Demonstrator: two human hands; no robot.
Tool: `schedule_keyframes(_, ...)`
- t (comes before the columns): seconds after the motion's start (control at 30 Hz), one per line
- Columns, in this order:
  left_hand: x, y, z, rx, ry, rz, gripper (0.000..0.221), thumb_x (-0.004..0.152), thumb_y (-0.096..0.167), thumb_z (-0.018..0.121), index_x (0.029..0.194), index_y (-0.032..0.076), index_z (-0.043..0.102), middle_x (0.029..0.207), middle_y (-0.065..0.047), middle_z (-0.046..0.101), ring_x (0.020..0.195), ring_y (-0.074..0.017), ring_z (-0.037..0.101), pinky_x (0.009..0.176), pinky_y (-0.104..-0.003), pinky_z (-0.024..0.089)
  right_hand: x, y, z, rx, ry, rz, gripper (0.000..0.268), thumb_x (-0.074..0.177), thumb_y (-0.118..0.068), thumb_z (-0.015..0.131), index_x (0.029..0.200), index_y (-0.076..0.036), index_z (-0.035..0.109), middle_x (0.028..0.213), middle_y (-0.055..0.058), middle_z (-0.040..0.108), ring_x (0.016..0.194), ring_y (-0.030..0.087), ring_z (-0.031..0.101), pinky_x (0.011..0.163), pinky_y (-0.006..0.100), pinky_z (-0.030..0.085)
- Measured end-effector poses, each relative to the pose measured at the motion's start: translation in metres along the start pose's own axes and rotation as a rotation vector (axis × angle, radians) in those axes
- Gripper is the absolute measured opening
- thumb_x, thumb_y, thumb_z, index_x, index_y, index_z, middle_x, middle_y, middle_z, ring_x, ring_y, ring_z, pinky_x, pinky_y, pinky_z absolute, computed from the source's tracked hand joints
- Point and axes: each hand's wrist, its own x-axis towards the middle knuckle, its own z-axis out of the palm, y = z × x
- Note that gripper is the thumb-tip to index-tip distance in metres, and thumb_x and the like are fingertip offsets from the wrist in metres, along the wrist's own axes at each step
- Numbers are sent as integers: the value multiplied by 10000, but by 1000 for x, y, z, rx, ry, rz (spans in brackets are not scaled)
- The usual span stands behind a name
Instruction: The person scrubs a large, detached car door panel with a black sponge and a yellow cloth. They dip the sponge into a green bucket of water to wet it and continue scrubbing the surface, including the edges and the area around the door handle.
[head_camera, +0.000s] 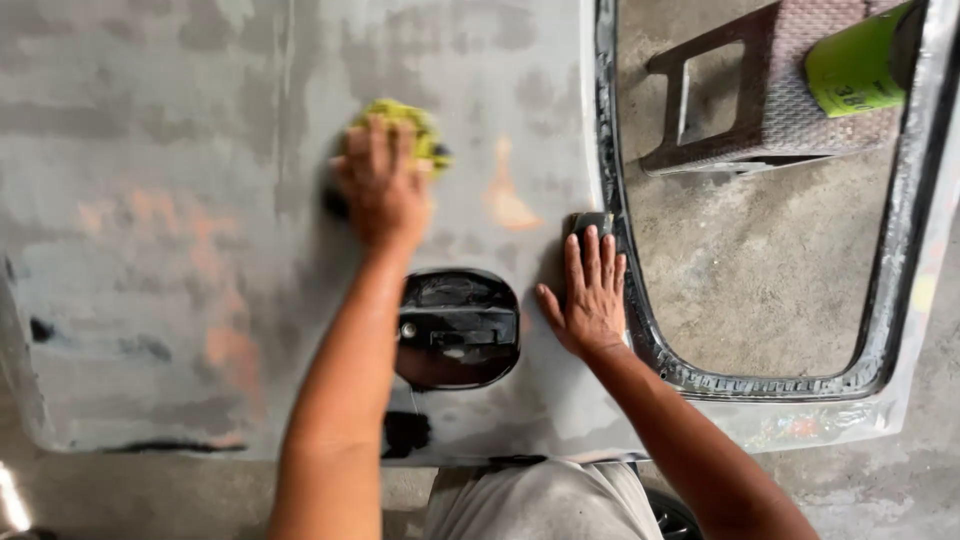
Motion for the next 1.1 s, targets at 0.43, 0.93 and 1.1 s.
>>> schedule_keyframes(0.43, -68, -55, -27, -23, -22, -299, 594, 1066, 393, 573, 1604, 173, 451, 1677, -158, 305, 1538, -434, 270, 1229, -656, 219, 136, -36, -21, -111, -99, -238, 885, 1053, -609, 466, 1662, -103, 70, 1730, 142, 6, 1580, 376, 23, 1275, 539, 72)
schedule_keyframes(0.93, -124, 172, 17, -190, -232, 337, 663, 975, 398, 642, 1566, 198, 420, 1655, -177, 325, 1534, -414, 226, 1216, -672, 167, -206, 58, 37, 2, -26, -164, 790, 973, -524, 493, 1564, -30, 319, 1672, 190, 231, 1560, 401, 165, 1263, 524, 124)
schedule_keyframes(1.1, -250, 175, -2, -174, -403, 643, 632, 1011, 489, 479, 1588, 244, 395, 1675, -145, 277, 1536, -385, 240, 1229, -636, 176, -236, 78, 36, -12, -7, -105, 818, 950, -513, 517, 1560, -7, 311, 1659, 215, 228, 1546, 416, 167, 1248, 535, 119)
